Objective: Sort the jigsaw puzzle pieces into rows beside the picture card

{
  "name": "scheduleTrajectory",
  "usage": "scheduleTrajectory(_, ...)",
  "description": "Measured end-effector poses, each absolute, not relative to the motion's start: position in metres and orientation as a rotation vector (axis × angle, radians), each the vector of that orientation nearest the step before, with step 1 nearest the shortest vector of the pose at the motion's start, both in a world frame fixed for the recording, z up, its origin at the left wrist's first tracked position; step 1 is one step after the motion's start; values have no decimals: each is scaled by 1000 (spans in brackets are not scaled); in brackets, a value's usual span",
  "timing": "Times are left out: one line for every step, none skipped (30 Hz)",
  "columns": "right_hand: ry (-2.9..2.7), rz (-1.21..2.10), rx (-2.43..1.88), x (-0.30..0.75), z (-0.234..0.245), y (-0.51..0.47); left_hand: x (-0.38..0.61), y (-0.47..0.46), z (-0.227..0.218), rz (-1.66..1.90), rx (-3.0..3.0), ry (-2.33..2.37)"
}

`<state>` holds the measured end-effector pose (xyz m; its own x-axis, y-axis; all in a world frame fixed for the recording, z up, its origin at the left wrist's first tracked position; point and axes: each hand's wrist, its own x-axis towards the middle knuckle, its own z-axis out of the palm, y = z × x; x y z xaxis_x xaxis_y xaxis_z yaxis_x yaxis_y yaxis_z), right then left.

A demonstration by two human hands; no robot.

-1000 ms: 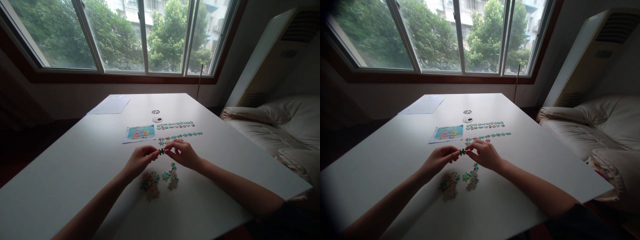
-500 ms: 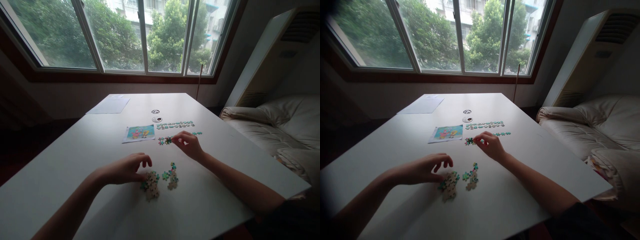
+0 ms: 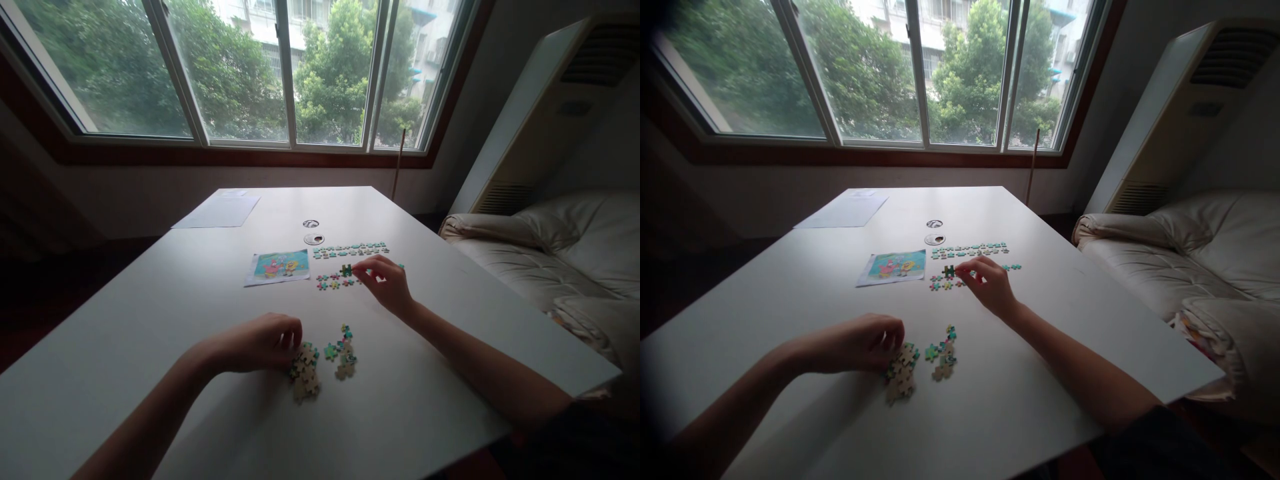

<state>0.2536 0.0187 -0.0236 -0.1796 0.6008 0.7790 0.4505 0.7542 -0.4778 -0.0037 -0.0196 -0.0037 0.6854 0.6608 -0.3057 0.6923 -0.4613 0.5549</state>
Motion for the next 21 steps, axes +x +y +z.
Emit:
scheduleTrajectory(-1822, 161, -814, 254, -24, 19, -4, -19, -4, -56, 2233, 1034)
scheduleTrajectory(-1831, 156, -812, 255, -23, 20, -4, -19, -5, -49, 2239, 1035)
scheduleTrajectory(-1847, 149, -818, 258, -23, 21, -4, -19, -5, -41, 2245, 1033)
scheduleTrajectory(-1874, 140, -830, 261, -22, 23, -3, -19, -6, -35, 2249, 1030)
scheduleTrajectory(-1915, 128, -850, 266, -20, 26, -3, -19, -6, -28, 2253, 1028)
scheduleTrajectory(-1964, 116, -885, 272, -19, 30, -3, -19, -6, -24, 2254, 1027)
scheduleTrajectory(-2020, 107, -930, 280, -17, 35, -3, -19, -6, -22, 2253, 1030)
scheduleTrajectory(-2074, 101, -985, 289, -16, 40, -3, -20, -6, -19, 2249, 1037)
scheduleTrajectory(-2118, 102, -1051, 298, -16, 46, -3, -20, -6, -19, 2243, 1044)
scheduleTrajectory(-2154, 114, -1118, 308, -16, 52, -3, -20, -5, -18, 2236, 1054)
scheduleTrajectory(-2181, 137, -1187, 318, -18, 58, -4, -20, -5, -18, 2230, 1063)
scheduleTrajectory(-2209, 186, -1257, 326, -20, 63, -4, -20, -5, -20, 2225, 1071)
scheduleTrajectory(-2231, 257, -1323, 334, -23, 68, -4, -20, -5, -18, 2224, 1078)
scheduleTrajectory(-2250, 337, -1381, 339, -26, 72, -4, -20, -5, -14, 2228, 1086)
scheduleTrajectory(-2261, 414, -1427, 344, -30, 75, -3, -20, -6, -10, 2236, 1091)
scheduleTrajectory(-2269, 484, -1460, 346, -33, 77, -3, -20, -6, -6, 2248, 1093)
scheduleTrajectory(-2275, 541, -1482, 347, -36, 78, -3, -19, -7, -1, 2262, 1094)
scheduleTrajectory(-2281, 580, -1495, 346, -39, 78, -2, -19, -7, 1, 2277, 1093)
scheduleTrajectory(-2288, 603, -1503, 345, -41, 79, -2, -19, -6, 1, 2291, 1094)
scheduleTrajectory(-2296, 615, -1509, 344, -42, 78, -1, -19, -6, -1, 2302, 1097)
scheduleTrajectory(-2302, 614, -1514, 343, -43, 78, -1, -19, -5, -4, 2311, 1103)
